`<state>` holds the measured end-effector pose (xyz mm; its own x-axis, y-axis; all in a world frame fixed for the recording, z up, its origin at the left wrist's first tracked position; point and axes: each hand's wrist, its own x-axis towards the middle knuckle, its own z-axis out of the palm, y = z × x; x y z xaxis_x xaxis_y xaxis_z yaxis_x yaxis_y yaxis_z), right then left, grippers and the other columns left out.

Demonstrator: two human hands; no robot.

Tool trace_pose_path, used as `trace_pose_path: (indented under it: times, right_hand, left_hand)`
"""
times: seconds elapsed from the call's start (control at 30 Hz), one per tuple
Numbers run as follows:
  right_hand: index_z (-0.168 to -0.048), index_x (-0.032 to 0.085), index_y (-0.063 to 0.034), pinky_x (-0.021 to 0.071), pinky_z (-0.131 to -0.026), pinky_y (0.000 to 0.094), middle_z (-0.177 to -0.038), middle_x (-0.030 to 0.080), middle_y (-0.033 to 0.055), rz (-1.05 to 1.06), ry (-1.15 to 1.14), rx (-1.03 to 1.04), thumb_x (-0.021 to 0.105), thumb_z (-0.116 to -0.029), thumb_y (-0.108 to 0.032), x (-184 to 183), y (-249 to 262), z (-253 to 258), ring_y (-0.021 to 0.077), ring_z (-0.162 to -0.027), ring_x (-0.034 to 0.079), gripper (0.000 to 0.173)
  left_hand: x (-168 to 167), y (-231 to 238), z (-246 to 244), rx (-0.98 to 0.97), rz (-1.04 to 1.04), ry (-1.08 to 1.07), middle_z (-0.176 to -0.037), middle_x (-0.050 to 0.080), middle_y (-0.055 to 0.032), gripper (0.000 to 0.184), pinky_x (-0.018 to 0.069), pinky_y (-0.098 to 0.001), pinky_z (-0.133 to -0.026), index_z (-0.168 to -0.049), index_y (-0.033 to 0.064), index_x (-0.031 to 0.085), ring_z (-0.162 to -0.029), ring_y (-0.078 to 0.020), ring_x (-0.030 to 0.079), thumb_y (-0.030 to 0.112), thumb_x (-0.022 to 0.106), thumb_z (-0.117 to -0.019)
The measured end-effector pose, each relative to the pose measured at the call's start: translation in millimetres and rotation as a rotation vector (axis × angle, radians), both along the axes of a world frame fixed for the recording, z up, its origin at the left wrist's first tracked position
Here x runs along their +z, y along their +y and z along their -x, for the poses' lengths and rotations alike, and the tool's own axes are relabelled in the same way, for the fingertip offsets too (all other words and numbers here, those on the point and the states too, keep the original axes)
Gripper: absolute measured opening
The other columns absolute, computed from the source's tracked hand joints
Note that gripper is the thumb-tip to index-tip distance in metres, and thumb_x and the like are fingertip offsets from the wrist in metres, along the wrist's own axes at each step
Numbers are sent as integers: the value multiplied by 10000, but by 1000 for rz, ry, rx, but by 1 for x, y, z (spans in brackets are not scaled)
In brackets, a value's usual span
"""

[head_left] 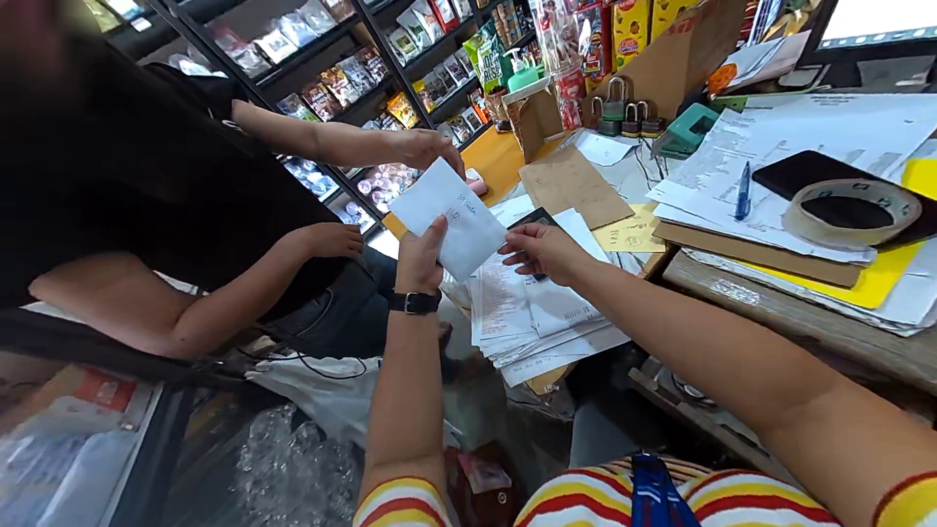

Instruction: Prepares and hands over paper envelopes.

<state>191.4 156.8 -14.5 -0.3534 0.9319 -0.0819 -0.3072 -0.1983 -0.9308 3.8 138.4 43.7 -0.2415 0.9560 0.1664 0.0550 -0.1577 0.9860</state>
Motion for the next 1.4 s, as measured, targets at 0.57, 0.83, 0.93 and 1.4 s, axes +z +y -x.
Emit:
trace_pose_path:
  times: [0.57,0.83,0.93,1.4]
  right_hand:
    - [-1064,707,43,565,-791,430,-946,711,157,-653,-486,-188,585,-1039,-152,18,29,-31,216,-826,683,231]
    - [-1521,405,44,408,-1119,543,-1444,540,282,-736,-789,-203,581,-1052,-226,59,55,-51,427,-1319,547,569]
    - [-1516,421,31,437,-1099,523,-1469,524,267,-737,-691,-226,586,-1049,-250,55,42,-75,400,-1312,559,569]
    - [-1466,488,-57,572,-952,331,-1356,626,92,-630,-697,-606,495,-1051,-367,31,-110,-277,137,-1134,668,517]
  left_hand:
    - [31,15,12,-91,-256,350,-937,723,-2,399,595,-224,-749,-1262,-32,606,-784,-26,691,-61,706,-877]
    - [41,83,14,116,-121,467,-989,678,-115,262,541,-355,-832,-1130,-48,654,-839,-116,634,180,629,-1004]
    - [46,96,15,175,-142,353,-973,673,-75,232,545,-317,-800,-1128,-10,657,-813,-88,632,183,635,-1003]
    - [14,105,55,182,-176,36,-1327,595,-86,477,541,-390,-930,-1457,117,457,-1130,-170,614,419,377,-1097]
